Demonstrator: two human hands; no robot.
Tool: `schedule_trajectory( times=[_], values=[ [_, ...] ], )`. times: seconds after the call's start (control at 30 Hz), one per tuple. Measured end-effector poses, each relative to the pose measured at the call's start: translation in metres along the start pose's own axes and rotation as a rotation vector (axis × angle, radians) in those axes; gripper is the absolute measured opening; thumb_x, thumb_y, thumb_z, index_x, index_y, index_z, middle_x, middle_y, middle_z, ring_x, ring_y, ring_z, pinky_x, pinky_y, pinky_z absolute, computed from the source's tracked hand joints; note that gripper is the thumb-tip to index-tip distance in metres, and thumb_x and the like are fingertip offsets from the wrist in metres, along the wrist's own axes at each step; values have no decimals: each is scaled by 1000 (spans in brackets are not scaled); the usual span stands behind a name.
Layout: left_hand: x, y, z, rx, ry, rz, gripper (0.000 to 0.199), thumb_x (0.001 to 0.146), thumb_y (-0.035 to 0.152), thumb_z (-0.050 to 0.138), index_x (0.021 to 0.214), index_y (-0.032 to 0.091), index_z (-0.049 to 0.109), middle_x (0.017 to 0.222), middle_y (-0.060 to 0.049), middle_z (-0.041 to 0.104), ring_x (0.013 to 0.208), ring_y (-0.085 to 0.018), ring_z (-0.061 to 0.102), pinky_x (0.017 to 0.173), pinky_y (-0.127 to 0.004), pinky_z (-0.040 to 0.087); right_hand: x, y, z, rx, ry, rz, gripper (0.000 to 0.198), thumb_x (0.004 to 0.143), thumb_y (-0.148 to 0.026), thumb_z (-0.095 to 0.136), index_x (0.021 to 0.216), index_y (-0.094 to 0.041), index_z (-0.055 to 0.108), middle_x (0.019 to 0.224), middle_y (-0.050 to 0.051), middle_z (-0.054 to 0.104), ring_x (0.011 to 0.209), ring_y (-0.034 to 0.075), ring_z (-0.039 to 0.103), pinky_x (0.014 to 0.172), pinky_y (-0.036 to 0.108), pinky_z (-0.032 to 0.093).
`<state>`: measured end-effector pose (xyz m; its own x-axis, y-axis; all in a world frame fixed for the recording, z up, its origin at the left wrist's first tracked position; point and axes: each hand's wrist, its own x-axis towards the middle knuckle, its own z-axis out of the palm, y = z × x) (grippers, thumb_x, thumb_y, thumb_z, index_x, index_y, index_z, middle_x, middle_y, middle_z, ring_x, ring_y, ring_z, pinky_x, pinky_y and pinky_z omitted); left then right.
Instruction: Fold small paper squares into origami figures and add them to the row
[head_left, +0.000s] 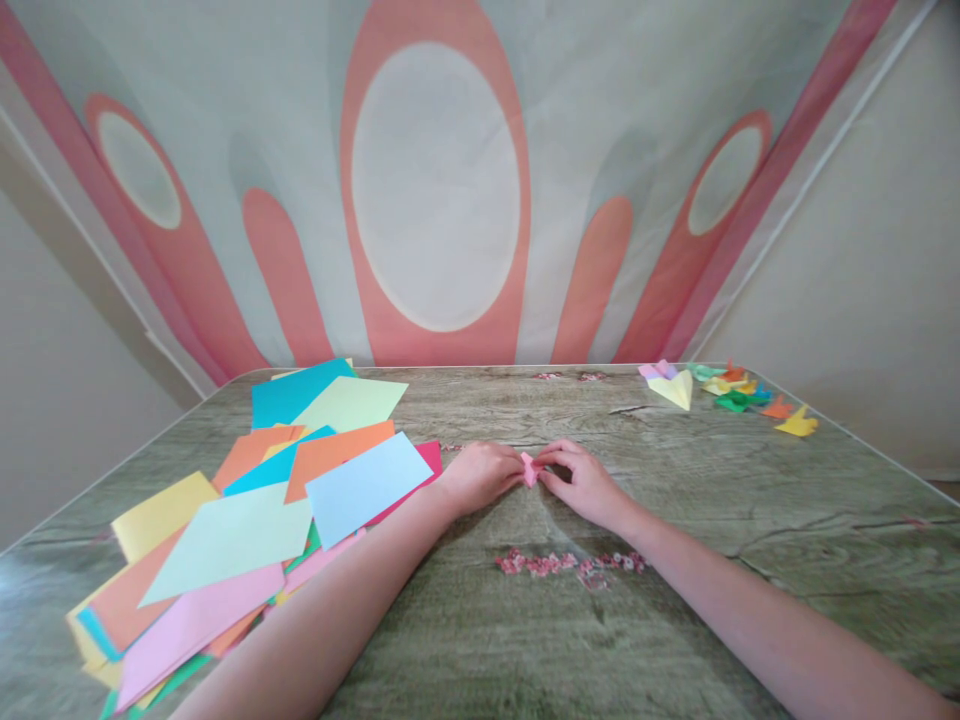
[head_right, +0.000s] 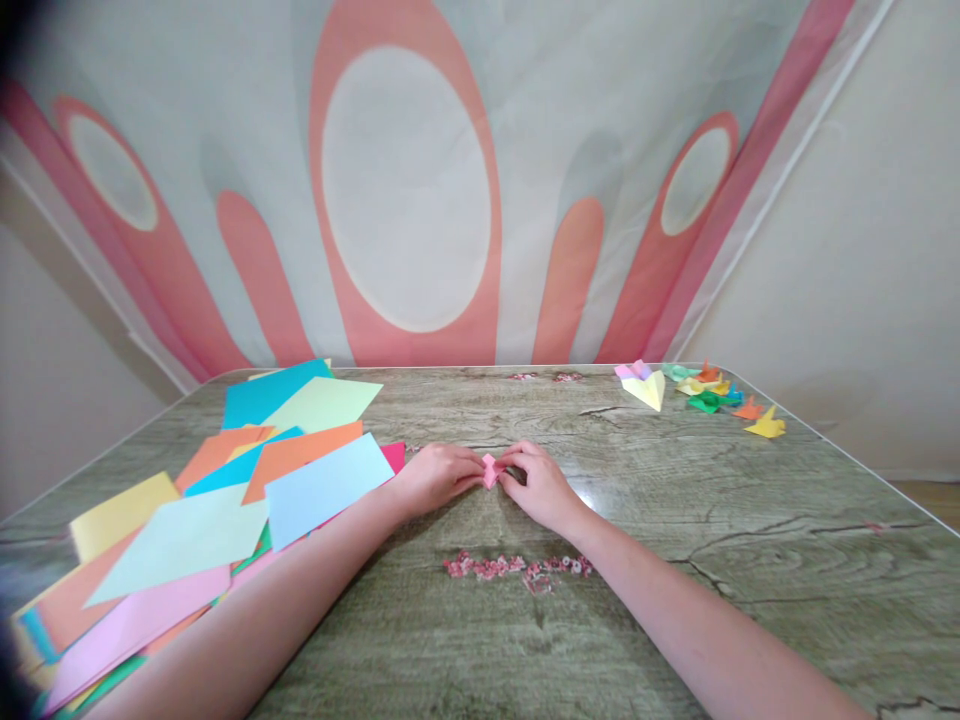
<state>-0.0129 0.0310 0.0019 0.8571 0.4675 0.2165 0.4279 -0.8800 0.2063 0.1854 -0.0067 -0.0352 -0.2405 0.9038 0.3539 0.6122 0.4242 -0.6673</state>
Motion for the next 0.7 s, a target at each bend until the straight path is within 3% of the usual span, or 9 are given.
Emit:
schedule_trajectory(
  times=[0.7],
  values=[
    [0, 0, 0, 65, -28, 22, 24, 90, 26, 41, 91, 21, 65, 90, -2, 66, 84, -14, 61, 71, -20, 42, 0, -2, 1, -1, 10, 11, 17, 75, -17, 59, 89, -21, 68, 92, 5, 60, 89, 18, 55, 83, 33, 42]
  ],
)
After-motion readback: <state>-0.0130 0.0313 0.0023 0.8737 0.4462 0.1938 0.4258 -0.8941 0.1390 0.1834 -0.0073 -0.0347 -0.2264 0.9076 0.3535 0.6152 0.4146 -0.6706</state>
